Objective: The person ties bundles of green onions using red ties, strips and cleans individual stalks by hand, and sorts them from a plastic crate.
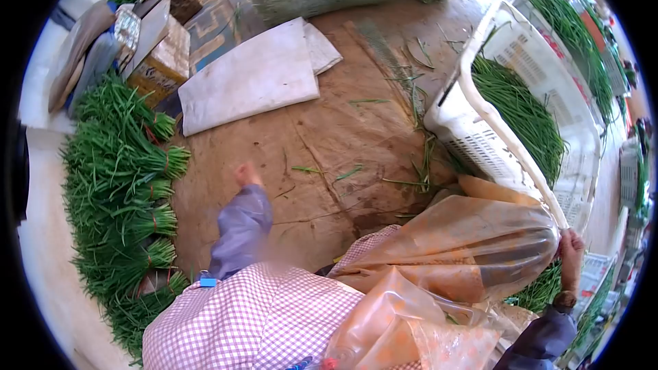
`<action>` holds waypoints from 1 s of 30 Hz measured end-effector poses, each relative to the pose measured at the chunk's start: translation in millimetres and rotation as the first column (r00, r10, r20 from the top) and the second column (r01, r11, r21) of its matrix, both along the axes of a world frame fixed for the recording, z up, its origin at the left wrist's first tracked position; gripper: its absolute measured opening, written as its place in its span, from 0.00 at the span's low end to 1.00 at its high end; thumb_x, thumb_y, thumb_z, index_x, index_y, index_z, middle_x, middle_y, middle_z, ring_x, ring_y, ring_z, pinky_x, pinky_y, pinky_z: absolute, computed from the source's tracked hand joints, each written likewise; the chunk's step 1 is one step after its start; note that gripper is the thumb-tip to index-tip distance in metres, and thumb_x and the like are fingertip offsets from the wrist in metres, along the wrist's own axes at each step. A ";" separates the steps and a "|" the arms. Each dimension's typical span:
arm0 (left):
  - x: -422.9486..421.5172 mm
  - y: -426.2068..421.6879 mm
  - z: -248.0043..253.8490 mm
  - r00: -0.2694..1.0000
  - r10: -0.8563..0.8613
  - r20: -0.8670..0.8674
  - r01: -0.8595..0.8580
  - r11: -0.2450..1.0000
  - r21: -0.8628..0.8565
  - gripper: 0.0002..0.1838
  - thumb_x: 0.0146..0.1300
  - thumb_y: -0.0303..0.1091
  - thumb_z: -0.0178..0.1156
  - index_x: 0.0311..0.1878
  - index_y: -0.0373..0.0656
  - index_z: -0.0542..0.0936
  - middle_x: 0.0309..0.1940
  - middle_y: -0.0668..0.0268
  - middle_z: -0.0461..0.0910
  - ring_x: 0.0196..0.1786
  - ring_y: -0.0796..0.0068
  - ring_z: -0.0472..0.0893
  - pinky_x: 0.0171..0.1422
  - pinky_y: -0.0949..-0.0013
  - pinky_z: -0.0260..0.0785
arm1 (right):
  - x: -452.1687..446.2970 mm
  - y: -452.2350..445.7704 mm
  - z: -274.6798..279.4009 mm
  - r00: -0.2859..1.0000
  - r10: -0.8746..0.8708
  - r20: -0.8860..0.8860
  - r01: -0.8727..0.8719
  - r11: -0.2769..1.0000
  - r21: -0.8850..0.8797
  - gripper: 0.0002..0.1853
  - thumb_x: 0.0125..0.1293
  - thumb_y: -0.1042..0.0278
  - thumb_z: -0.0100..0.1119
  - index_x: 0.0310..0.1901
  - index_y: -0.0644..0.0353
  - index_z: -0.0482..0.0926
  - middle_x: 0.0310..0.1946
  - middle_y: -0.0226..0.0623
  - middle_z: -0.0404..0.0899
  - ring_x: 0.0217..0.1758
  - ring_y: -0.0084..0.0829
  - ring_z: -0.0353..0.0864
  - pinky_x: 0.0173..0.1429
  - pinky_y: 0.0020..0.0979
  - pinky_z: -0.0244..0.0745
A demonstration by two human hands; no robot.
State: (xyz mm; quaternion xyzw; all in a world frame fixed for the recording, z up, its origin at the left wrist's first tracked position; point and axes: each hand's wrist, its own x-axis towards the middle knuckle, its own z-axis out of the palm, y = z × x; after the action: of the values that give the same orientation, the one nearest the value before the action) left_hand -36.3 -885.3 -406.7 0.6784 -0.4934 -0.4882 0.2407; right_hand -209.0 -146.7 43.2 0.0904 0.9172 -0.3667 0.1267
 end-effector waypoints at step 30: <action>-280.6 99.6 26.3 0.849 0.026 -0.528 0.397 0.630 0.668 0.08 0.61 0.26 0.60 0.43 0.42 0.75 0.31 0.61 0.81 0.32 0.69 0.82 0.35 0.69 0.76 | 193.2 135.8 -110.2 0.946 -0.302 0.114 0.246 0.903 0.353 0.09 0.67 0.64 0.57 0.38 0.62 0.77 0.23 0.23 0.72 0.25 0.16 0.70 0.30 0.20 0.67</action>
State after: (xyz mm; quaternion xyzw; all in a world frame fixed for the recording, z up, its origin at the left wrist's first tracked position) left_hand -317.0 -785.7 -380.4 0.5115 -0.2356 -0.8264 -0.0014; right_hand -15.8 -10.9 -67.0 0.2692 0.9303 -0.2112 0.1322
